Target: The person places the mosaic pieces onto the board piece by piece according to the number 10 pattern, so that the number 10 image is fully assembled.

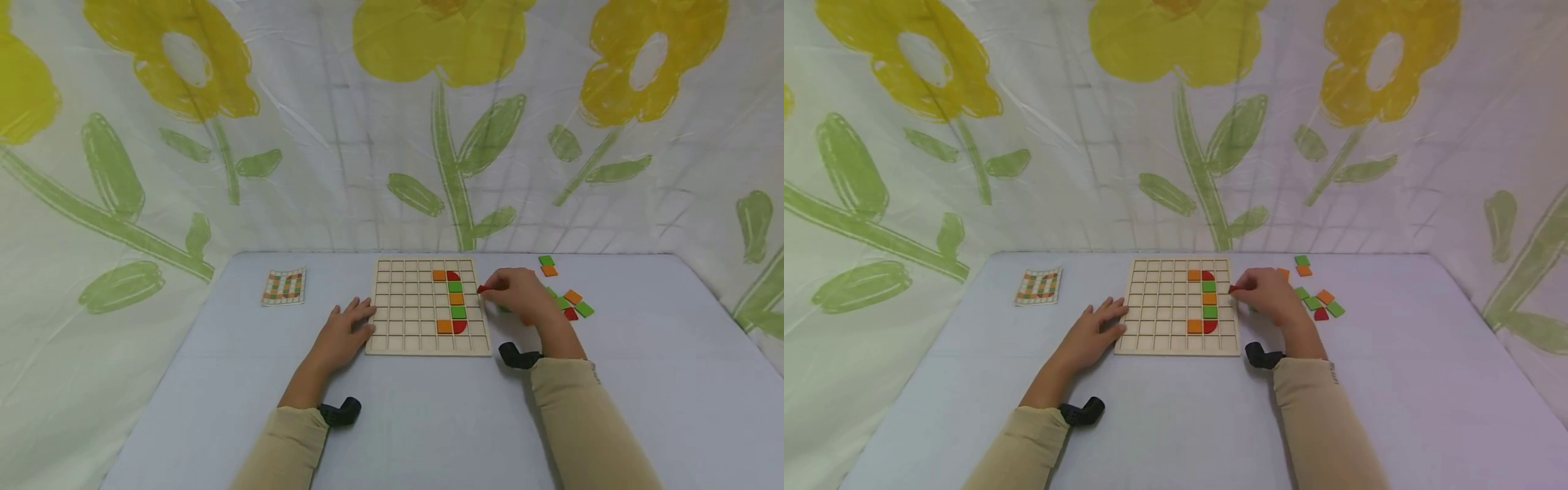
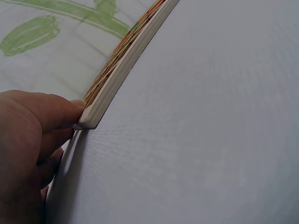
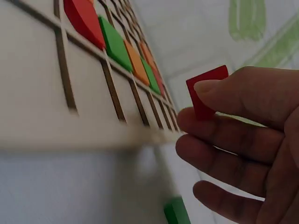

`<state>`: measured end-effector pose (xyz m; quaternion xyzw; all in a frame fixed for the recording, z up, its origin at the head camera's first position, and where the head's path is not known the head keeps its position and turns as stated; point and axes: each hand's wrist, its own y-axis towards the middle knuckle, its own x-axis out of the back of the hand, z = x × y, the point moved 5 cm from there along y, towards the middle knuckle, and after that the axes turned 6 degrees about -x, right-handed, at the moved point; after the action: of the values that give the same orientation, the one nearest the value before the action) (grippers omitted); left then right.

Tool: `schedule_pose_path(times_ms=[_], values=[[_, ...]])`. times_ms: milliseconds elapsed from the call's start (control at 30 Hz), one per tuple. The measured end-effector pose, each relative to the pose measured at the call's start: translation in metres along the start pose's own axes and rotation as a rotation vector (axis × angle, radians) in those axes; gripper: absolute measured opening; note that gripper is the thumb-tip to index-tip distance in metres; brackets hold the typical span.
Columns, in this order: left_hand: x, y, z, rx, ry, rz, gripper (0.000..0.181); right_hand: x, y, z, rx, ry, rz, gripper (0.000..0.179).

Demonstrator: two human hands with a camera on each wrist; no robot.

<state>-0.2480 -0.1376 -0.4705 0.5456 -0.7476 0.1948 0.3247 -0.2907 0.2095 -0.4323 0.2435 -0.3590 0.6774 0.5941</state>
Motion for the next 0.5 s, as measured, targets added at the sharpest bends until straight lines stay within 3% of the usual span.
schedule_pose_path(times_ms=[267, 500], values=[[0.001, 0.000, -0.001, -0.007, -0.005, 0.002, 0.044, -0.039, -0.013, 0.059, 0.199, -0.039, 0.106, 0.006], [0.000, 0.000, 0.000, 0.000, -0.005, 0.004, 0.044, -0.065, -0.018, 0.081, 0.297, -0.116, 0.121, 0.009]])
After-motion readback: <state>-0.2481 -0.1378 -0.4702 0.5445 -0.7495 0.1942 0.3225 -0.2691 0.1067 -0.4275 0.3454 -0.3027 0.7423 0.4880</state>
